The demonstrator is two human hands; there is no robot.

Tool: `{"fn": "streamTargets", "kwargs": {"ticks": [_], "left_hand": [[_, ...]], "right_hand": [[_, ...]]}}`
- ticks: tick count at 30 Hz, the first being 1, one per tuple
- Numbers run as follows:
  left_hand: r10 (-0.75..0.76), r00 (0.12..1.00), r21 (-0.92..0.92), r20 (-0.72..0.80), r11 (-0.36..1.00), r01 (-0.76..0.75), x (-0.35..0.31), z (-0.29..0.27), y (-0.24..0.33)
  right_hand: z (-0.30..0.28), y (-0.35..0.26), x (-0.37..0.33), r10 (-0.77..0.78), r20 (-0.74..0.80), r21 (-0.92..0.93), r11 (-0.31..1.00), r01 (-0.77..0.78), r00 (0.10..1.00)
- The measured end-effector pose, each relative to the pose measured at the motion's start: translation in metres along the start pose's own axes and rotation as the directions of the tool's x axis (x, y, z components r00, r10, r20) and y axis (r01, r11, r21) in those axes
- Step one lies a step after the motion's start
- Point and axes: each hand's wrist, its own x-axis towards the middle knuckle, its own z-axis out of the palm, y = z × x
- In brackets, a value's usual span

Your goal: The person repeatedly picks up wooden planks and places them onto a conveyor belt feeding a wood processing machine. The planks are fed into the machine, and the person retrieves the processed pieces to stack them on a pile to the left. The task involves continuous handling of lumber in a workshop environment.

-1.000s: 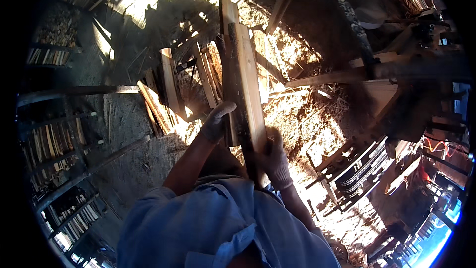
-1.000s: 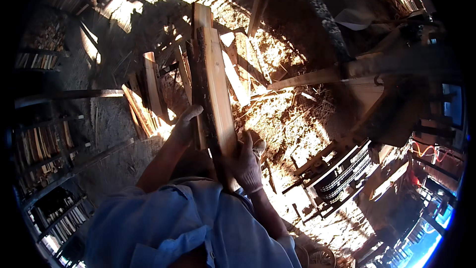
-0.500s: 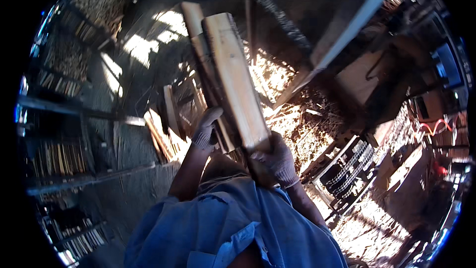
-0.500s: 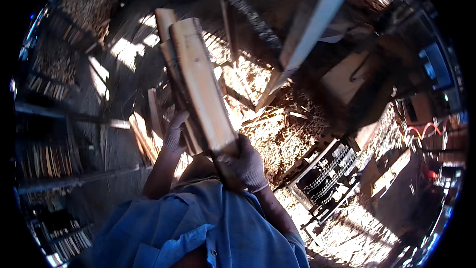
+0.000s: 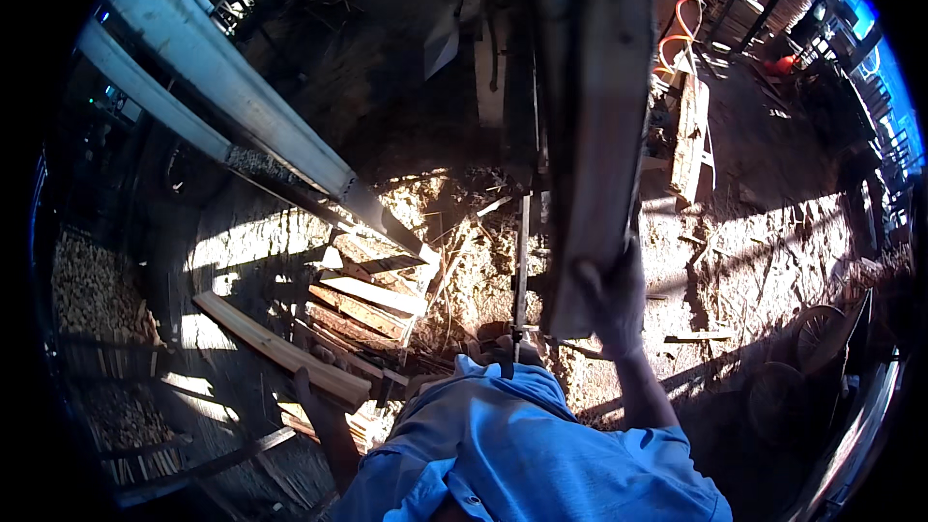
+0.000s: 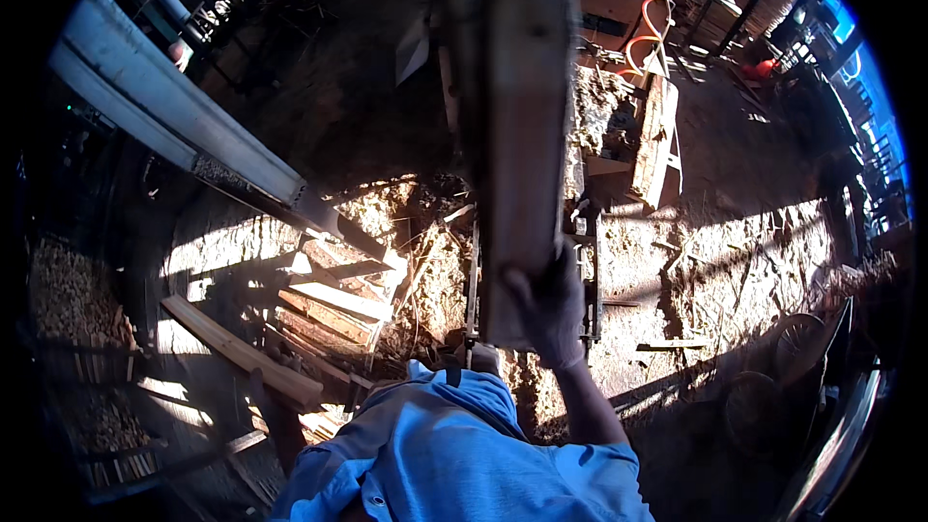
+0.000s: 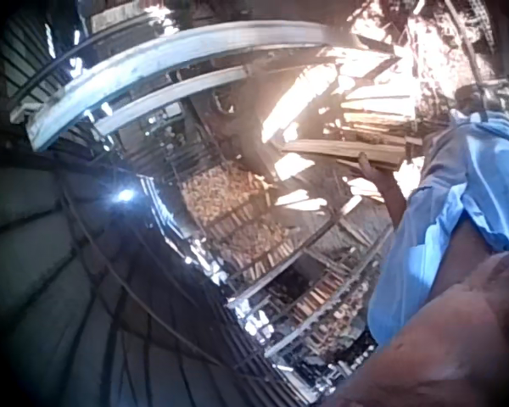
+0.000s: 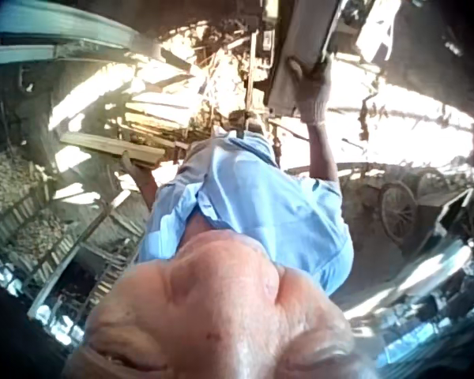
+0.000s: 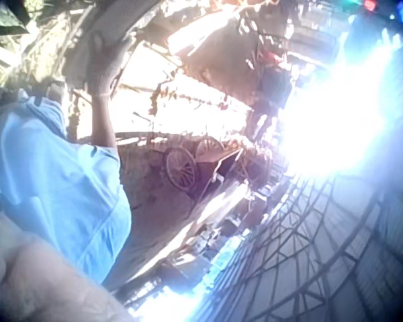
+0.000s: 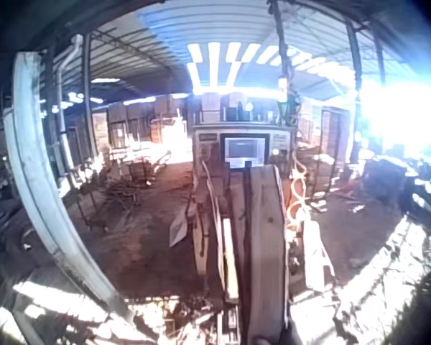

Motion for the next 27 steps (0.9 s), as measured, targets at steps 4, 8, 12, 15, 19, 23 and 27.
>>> {"fn": "streamTargets", "kwargs": {"ticks": [4,8,12,15,19,23,27], "left_hand": [[0.052,0.954,0.126,-0.297,0.992,-0.015,-0.042,0.003,-0.023],[-0.052,0.884,0.126,-0.465,0.984,0.124,-0.078,-0.028,-0.037],[-0.071,0.957,-0.161,-0.283,0.987,0.026,-0.126,-0.035,-0.035],[-0.002,0.935,0.034,-0.355,0.999,0.015,-0.141,0.024,-0.025],[0.057,0.94,0.087,-0.337,0.996,-0.03,-0.159,0.074,-0.009],[0.166,0.965,0.115,-0.203,0.983,-0.145,-0.156,0.073,-0.012],[0.179,0.963,0.322,-0.2,0.94,-0.108,-0.148,0.064,-0.011]], "right_hand": [[-0.045,0.034,0.093,0.011,-0.171,-0.238,0.97,-0.053,0.985],[-0.042,0.065,0.182,0.208,-0.193,-0.398,0.877,-0.27,0.959],[0.033,0.115,0.27,0.086,0.108,-0.656,0.754,0.006,0.99],[0.038,0.179,0.344,0.126,0.28,-0.823,0.542,0.17,0.952],[0.01,0.177,0.346,0.173,0.452,-0.717,0.654,0.241,0.875],[0.037,0.154,0.334,0.243,0.413,-0.786,0.581,0.209,0.878],[0.032,0.157,0.336,0.356,0.43,-0.711,0.7,0.068,0.83]]}}
